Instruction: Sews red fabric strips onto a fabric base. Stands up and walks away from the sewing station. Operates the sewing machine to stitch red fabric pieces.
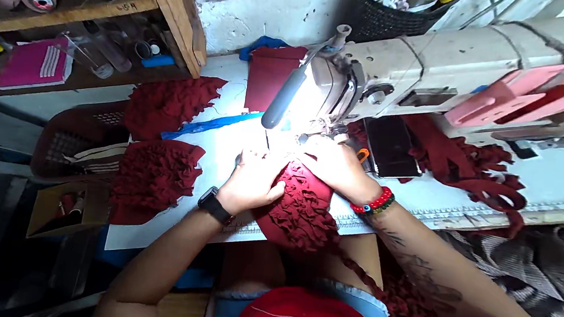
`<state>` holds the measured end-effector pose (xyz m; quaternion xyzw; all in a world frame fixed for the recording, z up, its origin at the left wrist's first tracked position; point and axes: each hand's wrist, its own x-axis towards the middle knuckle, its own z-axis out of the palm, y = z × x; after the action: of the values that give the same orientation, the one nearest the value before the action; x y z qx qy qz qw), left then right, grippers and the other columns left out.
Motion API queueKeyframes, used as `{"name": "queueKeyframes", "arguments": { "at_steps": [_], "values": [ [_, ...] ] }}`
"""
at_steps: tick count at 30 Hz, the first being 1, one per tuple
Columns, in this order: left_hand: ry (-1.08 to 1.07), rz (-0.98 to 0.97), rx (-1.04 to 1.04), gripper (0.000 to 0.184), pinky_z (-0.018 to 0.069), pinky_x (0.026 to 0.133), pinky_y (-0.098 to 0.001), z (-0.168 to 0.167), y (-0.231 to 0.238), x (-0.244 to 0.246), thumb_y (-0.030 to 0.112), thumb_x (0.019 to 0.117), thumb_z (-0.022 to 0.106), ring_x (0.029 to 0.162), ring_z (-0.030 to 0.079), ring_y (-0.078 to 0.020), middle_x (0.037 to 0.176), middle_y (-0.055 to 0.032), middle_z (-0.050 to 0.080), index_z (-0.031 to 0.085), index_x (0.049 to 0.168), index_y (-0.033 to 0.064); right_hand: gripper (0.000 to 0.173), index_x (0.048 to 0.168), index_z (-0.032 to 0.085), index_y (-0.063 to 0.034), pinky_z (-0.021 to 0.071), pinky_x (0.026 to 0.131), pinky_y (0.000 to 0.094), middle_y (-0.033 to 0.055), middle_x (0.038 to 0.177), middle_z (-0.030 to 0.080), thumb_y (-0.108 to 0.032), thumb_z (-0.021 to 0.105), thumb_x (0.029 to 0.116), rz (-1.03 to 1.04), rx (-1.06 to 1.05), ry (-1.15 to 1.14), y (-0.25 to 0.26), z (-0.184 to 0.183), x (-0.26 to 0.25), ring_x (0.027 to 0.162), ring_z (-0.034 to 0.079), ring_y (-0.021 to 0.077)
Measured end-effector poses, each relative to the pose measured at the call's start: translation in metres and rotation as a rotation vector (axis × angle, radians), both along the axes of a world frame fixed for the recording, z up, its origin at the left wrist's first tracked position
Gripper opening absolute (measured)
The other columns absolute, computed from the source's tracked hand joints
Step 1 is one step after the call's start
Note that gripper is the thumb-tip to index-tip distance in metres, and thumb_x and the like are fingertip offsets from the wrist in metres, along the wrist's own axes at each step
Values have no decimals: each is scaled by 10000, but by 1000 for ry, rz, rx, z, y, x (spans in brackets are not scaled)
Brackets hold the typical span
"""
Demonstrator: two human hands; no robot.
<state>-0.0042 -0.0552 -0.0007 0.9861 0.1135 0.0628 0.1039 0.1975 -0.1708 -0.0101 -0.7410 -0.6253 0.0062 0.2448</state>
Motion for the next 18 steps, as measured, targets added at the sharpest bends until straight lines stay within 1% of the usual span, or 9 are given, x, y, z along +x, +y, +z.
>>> {"name": "queueKeyframes", "arguments": {
  "at_steps": [1,2,4,5,8,10,13,15,18],
  "values": [
    [-2,-20,5,545,282,1122,-678,0,3,3,424,1015,426,1411,472,-275,1539,20,530,527,1513,225,269,1047,789,-144,565,721,581,116,1011,736,-340,611,1003,-12,2,-5,-1,1,3,913,715,338],
    [-16,-39,19,542,288,1116,-664,-1,5,6,425,1013,427,1420,460,-273,1551,20,515,544,1499,213,252,1067,784,-160,562,724,584,113,1023,741,-328,609,998,-17,21,1,-2,0,5,918,717,338],
    [-59,-70,47,525,338,1074,-611,-4,10,11,423,1001,433,1372,483,-268,1519,28,543,601,1444,197,244,1074,790,-180,565,749,569,96,1039,747,-303,597,990,7,57,25,-3,-1,7,936,719,315],
    [-68,-81,48,520,350,1062,-613,-4,11,11,418,997,436,1358,497,-274,1505,26,558,614,1429,189,259,1065,800,-180,565,741,559,94,1026,747,-312,591,988,24,66,22,-3,-3,8,928,719,308],
    [-46,-75,15,535,319,1093,-654,-3,11,10,432,1004,425,1398,468,-277,1530,40,534,574,1473,222,334,1066,811,-206,561,699,549,89,997,751,-411,557,997,38,62,-22,-3,-9,10,889,720,311],
    [-39,-64,18,543,322,1085,-654,-4,12,10,443,1007,412,1391,466,-273,1533,42,526,560,1486,236,370,1012,794,-177,559,706,549,86,944,737,-465,561,999,-9,46,22,0,-8,9,874,713,299],
    [-39,-62,9,531,300,1099,-675,-5,11,9,439,1011,412,1407,456,-283,1520,28,542,579,1468,227,348,1033,787,-169,556,745,577,88,952,747,-467,614,985,-99,-8,120,2,-2,6,893,715,297],
    [-28,-64,10,536,305,1126,-656,-5,11,9,440,1011,414,1435,445,-264,1541,39,525,562,1485,238,299,1028,781,-182,543,710,580,80,903,739,-445,651,974,-137,-30,151,4,0,4,844,708,294],
    [-28,-63,11,541,302,1125,-634,-5,11,11,442,1007,422,1423,444,-253,1546,37,517,559,1488,235,327,944,751,-130,530,670,581,105,828,707,-451,687,933,-200,-42,184,7,-5,3,793,693,311]
  ]
}}
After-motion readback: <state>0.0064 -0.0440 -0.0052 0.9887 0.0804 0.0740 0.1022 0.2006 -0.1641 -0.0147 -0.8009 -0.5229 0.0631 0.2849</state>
